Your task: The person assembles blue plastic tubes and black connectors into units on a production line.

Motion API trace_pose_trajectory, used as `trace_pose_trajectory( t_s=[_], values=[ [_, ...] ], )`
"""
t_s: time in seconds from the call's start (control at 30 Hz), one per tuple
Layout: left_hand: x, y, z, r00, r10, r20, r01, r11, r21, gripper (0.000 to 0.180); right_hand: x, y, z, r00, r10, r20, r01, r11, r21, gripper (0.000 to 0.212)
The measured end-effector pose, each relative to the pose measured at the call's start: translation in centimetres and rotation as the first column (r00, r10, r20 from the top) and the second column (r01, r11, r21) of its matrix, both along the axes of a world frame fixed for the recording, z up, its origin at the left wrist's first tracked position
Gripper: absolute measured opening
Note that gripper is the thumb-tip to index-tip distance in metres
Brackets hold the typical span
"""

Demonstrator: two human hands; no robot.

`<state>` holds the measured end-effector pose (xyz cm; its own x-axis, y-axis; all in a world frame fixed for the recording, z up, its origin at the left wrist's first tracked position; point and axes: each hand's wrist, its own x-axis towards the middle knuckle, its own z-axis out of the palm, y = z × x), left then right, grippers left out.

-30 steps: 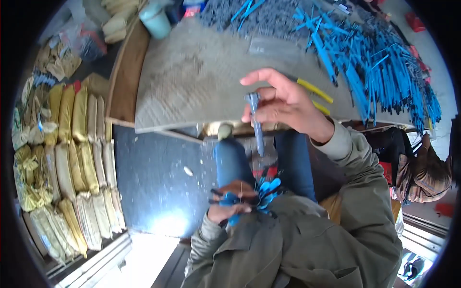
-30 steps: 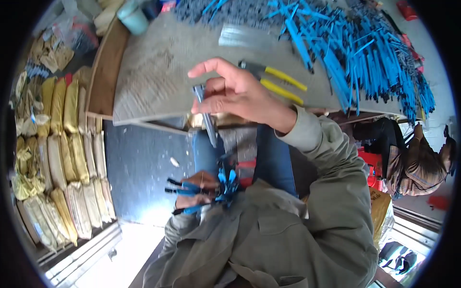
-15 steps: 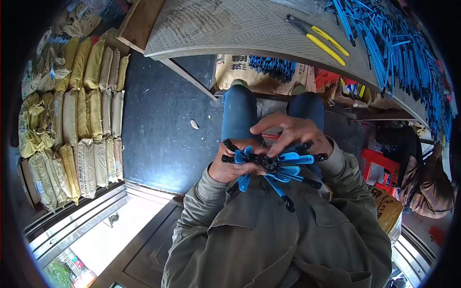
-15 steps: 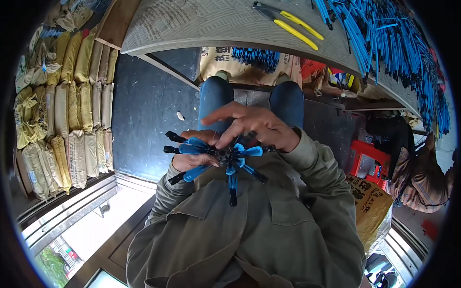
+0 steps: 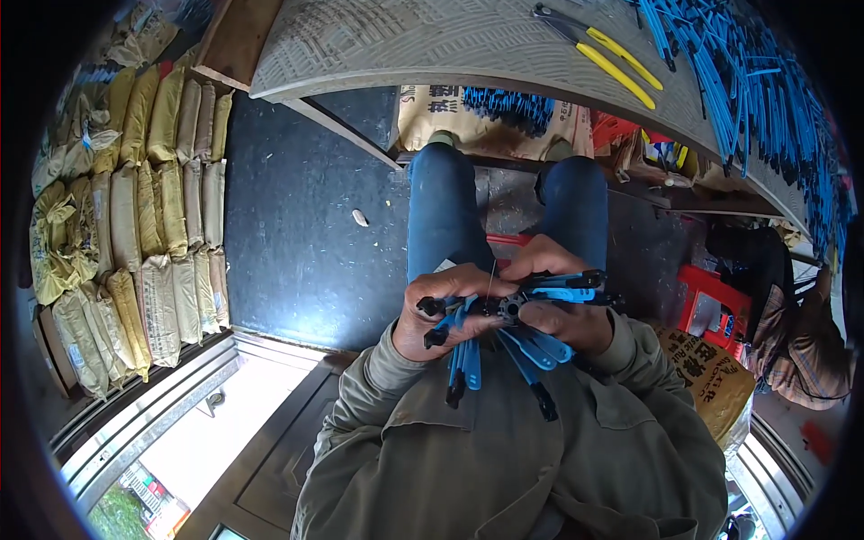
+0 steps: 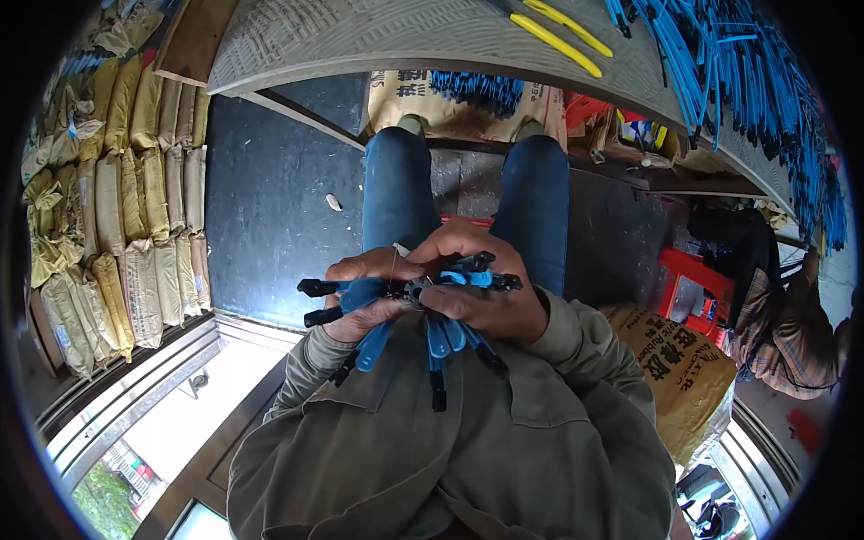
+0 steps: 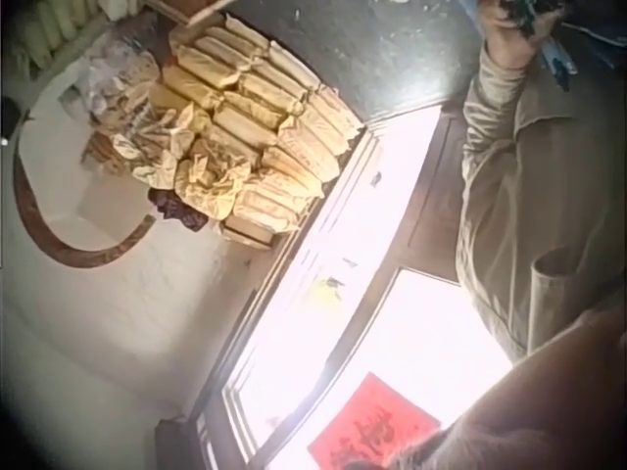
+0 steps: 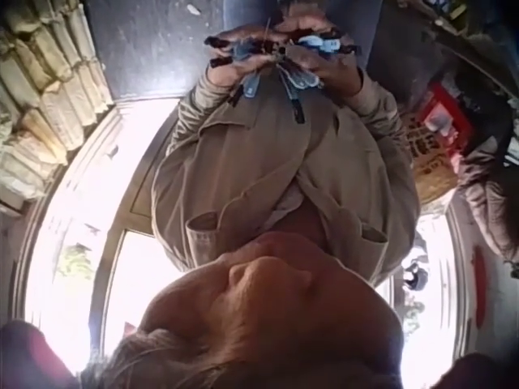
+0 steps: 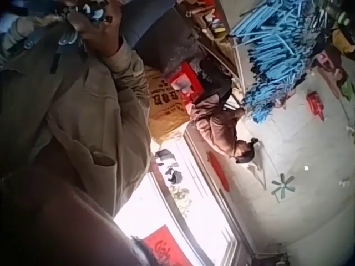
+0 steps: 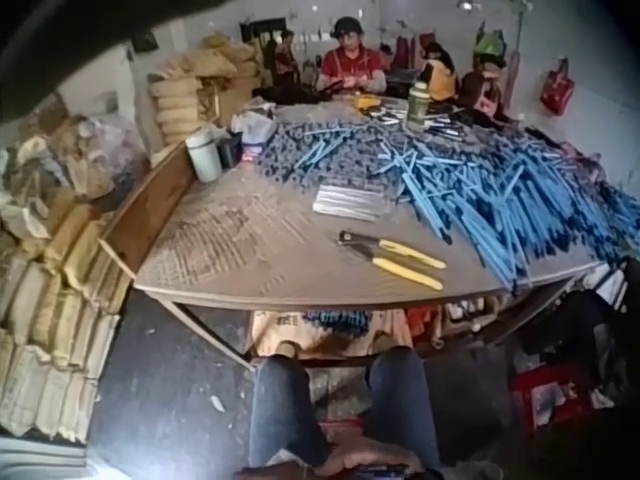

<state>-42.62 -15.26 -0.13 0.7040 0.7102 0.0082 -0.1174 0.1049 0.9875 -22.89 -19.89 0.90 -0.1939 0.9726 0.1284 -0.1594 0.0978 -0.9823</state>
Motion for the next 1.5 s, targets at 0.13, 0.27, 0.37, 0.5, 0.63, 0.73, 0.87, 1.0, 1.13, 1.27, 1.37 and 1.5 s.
trace_pose_trajectory(
  t_s=[0.13, 0.27, 0.37, 0.5, 0.63, 0.73, 0.87, 1.0, 1.13, 1.27, 1.37, 1.5],
  values=[
    [1.2, -1.6, 0.2, 0.976, 0.177, 0.124, -0.142, 0.958, -0.249, 0.032, 0.2, 0.2, 2.3, 0.998, 0.051, -0.049, -0.063, 0.95, -0.306, 0.029],
    [1.6, -1.5, -0.1, 0.94, 0.291, 0.179, -0.217, 0.914, -0.344, 0.031, 1.1, 1.1, 2.2, 0.972, 0.21, 0.109, -0.191, 0.967, -0.166, 0.025],
    [1.0, -0.5, -0.6, 0.96, 0.228, 0.164, -0.192, 0.958, -0.211, 0.03, 0.8, 1.2, 2.8, 0.984, 0.149, 0.099, -0.121, 0.963, -0.24, 0.021],
    [-0.2, 0.7, -0.3, 0.994, 0.07, 0.084, -0.072, 0.997, 0.03, 0.029, 0.2, 0.9, 3.1, 0.996, 0.064, 0.055, -0.042, 0.943, -0.33, 0.018],
    [-0.3, 0.8, 0.1, 0.997, 0.062, 0.05, -0.065, 0.996, 0.06, 0.029, 0.0, 0.8, 3.1, 1.0, 0.024, 0.021, -0.015, 0.93, -0.368, 0.016],
    [-0.1, 0.3, -0.1, 0.992, 0.115, 0.054, -0.12, 0.986, 0.116, 0.029, -0.2, 0.9, 3.3, 1.0, 0.012, -0.002, -0.012, 0.927, -0.375, 0.016],
    [-0.1, 0.0, -0.3, 0.984, 0.167, 0.056, -0.173, 0.978, 0.117, 0.029, -0.5, 0.9, 3.2, 0.999, -0.013, -0.037, -0.002, 0.929, -0.37, 0.017],
    [-0.3, -0.2, -0.5, 0.983, 0.183, 0.028, -0.185, 0.974, 0.132, 0.03, -0.7, 0.8, 2.8, 0.998, -0.041, -0.047, 0.023, 0.94, -0.339, 0.017],
    [-0.4, -0.5, -0.5, 0.984, 0.179, -0.017, -0.173, 0.97, 0.172, 0.031, -0.5, 0.9, 2.5, 0.999, -0.015, -0.03, 0.006, 0.959, -0.283, 0.017],
    [-0.4, -1.5, -0.4, 0.973, 0.23, -0.005, -0.228, 0.969, 0.091, 0.03, 0.3, 1.4, 2.0, 0.998, 0.065, -0.02, -0.068, 0.977, -0.204, 0.025],
    [-0.5, -2.2, 0.0, 0.967, 0.254, -0.01, -0.239, 0.898, -0.369, 0.028, 0.7, 1.4, 1.3, 0.986, 0.159, -0.038, -0.163, 0.981, -0.108, 0.035],
    [-0.6, -0.8, 0.6, 0.971, 0.206, -0.119, -0.176, 0.959, 0.223, 0.028, 0.3, 0.5, 0.8, 0.991, -0.007, 0.136, -0.002, 0.998, 0.061, 0.05]
  ],
)
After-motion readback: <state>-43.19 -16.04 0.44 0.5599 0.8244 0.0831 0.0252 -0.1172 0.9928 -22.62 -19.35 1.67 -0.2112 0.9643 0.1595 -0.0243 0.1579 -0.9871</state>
